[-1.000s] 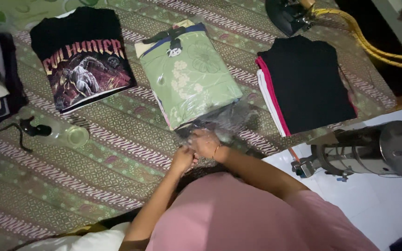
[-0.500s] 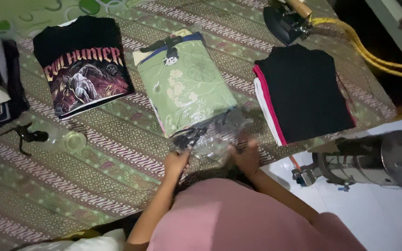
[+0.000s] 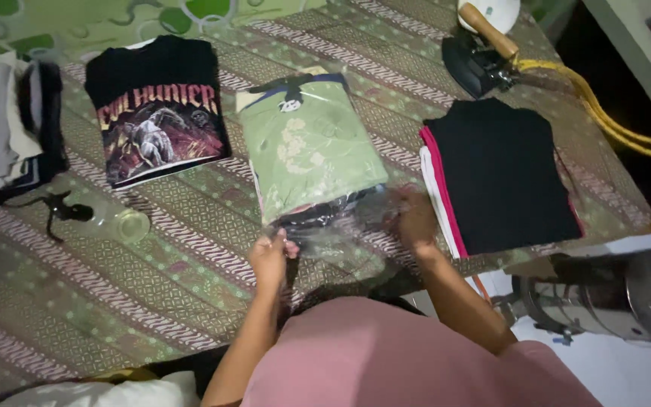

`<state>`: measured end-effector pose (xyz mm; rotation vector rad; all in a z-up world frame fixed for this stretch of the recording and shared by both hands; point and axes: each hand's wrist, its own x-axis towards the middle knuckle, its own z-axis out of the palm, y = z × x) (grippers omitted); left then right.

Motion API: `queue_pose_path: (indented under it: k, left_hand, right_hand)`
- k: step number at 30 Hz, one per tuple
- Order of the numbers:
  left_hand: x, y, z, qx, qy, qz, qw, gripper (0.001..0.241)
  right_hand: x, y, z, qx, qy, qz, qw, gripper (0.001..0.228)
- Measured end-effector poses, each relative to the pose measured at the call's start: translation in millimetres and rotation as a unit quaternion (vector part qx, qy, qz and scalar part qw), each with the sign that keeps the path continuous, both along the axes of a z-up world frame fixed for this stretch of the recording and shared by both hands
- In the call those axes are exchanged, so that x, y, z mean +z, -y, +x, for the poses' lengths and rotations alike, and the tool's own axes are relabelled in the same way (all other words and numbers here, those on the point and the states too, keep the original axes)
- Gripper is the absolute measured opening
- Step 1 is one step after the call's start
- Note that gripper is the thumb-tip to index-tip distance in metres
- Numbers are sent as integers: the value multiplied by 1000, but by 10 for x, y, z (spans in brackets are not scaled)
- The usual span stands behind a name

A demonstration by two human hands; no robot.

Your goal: The person folds a stack of clothes and places them into a clear plastic bag. They then retrieve a blue tape dispenser, apply tape to seal the bag, and press the contents down to secure the package.

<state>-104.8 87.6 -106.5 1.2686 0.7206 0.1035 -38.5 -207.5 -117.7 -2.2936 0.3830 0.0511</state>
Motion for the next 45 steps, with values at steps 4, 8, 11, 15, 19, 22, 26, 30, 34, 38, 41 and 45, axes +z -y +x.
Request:
queue_pose_path:
  k: [4,8,11,15,19,22,26,30,34,38,41,45]
  left_hand:
    - [500,-325,115,-7,59,39,997,31]
    - [1183,-577,216,3,175,9,985,36]
    - [1456,-800,458,-14,260,-1,966,40]
    - [2068,-881,450,-22,321,24,946,40]
    - [2335,-991,438,-49,324,68,942,37]
    - [2396,-1086,374,-47,283,209,935,38]
    - [2360,-1357,451,-2,317,524,791,41]
    - [2697,-1017,580,-64,407,428,805,25]
    - [2821,-649,655,6,372,92,924,21]
    - [2620,-729,835,53,358,-144,921,20]
    - [2370,-872,975,18,347,-139,927,22]
    - [2401,-834,1005,2,342,-128,931,24]
  right_hand:
    - [1140,-111,-42,33,142,139,979,23]
    - [937,157,145,13,244,229,942,25]
    - [1385,101,247,88,271,460,841,16]
    - [2003,30,181,48,255,588,767,4]
    - [2233,50,201,95,245,605,752,6]
    - [2226,107,176,130,218,582,773,17]
    - [2691,168,68,191,194,235,933,43]
    - [2530,367,285,177,250,203,930,30]
    - [2369,197,400,166,284,411,850,33]
    - [2098,363,526,255,269,552,747,95]
    - [2381,-21,399,317,246,439,804,139]
    - [2479,-361,400,328,229,367,840,125]
